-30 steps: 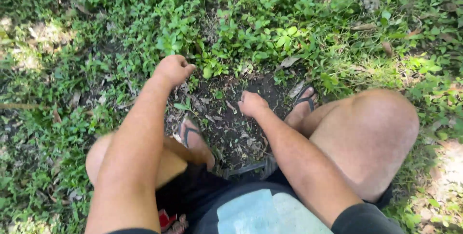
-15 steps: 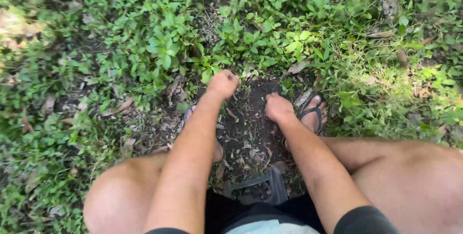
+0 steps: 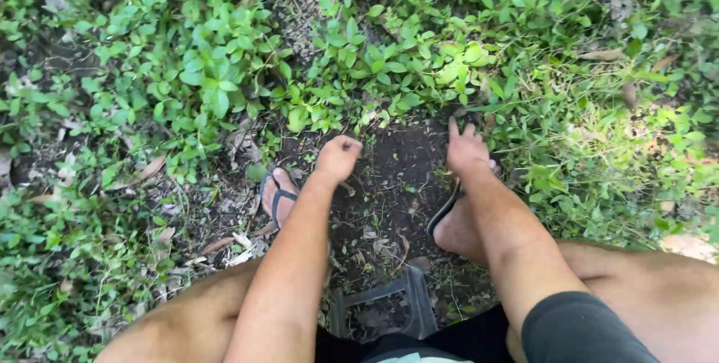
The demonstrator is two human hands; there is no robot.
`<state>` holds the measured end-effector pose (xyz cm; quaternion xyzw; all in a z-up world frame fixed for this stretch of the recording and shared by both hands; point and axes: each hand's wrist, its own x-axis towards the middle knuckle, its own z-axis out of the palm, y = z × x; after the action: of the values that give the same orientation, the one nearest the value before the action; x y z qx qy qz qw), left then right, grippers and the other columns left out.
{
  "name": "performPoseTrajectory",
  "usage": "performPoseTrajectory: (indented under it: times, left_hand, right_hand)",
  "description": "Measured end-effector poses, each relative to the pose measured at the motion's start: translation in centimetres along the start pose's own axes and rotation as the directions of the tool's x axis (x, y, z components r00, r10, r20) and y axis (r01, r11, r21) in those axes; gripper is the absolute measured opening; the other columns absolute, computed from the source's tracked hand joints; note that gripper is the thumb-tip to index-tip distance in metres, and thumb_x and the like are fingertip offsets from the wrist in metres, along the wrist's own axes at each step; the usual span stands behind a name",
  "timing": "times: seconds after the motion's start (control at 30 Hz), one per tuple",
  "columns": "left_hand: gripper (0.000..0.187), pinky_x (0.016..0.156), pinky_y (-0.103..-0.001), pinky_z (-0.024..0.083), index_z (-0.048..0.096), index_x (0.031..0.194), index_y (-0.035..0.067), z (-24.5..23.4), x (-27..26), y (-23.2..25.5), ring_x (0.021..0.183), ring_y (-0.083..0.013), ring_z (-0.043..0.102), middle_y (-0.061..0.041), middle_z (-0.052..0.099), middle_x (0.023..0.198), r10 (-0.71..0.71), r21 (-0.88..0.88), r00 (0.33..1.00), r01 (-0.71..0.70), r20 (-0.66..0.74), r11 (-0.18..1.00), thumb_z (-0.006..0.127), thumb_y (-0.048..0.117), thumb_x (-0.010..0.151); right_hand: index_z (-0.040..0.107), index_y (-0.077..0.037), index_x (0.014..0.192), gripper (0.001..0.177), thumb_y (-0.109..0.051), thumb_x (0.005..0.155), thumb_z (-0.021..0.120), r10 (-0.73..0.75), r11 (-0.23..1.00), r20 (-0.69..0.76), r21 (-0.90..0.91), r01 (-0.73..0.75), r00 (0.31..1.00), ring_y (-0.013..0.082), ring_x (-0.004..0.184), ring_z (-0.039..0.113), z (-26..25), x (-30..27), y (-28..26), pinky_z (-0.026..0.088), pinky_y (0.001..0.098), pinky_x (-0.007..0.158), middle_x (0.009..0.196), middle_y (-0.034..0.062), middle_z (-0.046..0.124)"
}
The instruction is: Pulling weeds from the ground by hand while sitting on a small stool.
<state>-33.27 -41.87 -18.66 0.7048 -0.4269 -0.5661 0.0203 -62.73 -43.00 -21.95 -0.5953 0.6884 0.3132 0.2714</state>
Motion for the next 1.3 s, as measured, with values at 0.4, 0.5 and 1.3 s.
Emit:
performPoseTrajectory:
  times: [0.4,0.5,1.3]
  left_hand:
    - [0.025,0.098,-0.046,0.054,0.078,0.100,0.025,0.6,-0.9,0.6,0.110,-0.0289,0.070,-0.001,0.079,0.095,-0.020,-0.047,0.998,0.017,-0.062,0.999,0.062,0.042,0.089]
    - [0.024,0.097,-0.044,0.054,0.078,0.102,0.025,1.1,-0.9,1.0,0.109,-0.0264,0.071,0.001,0.079,0.094,0.005,-0.073,0.997,-0.011,-0.071,0.997,0.063,0.040,0.090]
    - [0.028,0.106,-0.045,0.052,0.076,0.106,0.026,2.0,-0.1,1.7,0.118,-0.0261,0.068,-0.001,0.079,0.103,-0.035,-0.053,0.999,0.036,0.005,0.998,0.058,0.043,0.091]
  right_hand:
    - [0.081,-0.014,0.104,0.035,-0.029,0.101,0.049,0.031,0.999,-0.135,-0.012,-0.033,0.990,0.0337,0.097,0.078,1.2,3.9,5.4,0.061,0.0488,0.080,0.096,0.0135,0.081]
    - [0.079,-0.011,0.108,0.038,-0.025,0.099,0.046,0.240,0.968,-0.160,0.120,-0.222,0.957,0.0337,0.106,0.075,0.0,3.5,10.1,0.059,0.0529,0.087,0.107,0.0127,0.080]
    - [0.080,0.002,0.110,0.033,-0.015,0.092,0.059,0.058,0.988,0.154,0.135,-0.079,0.986,0.0427,0.100,0.075,-0.4,0.7,2.4,0.060,0.0527,0.079,0.107,0.0245,0.077]
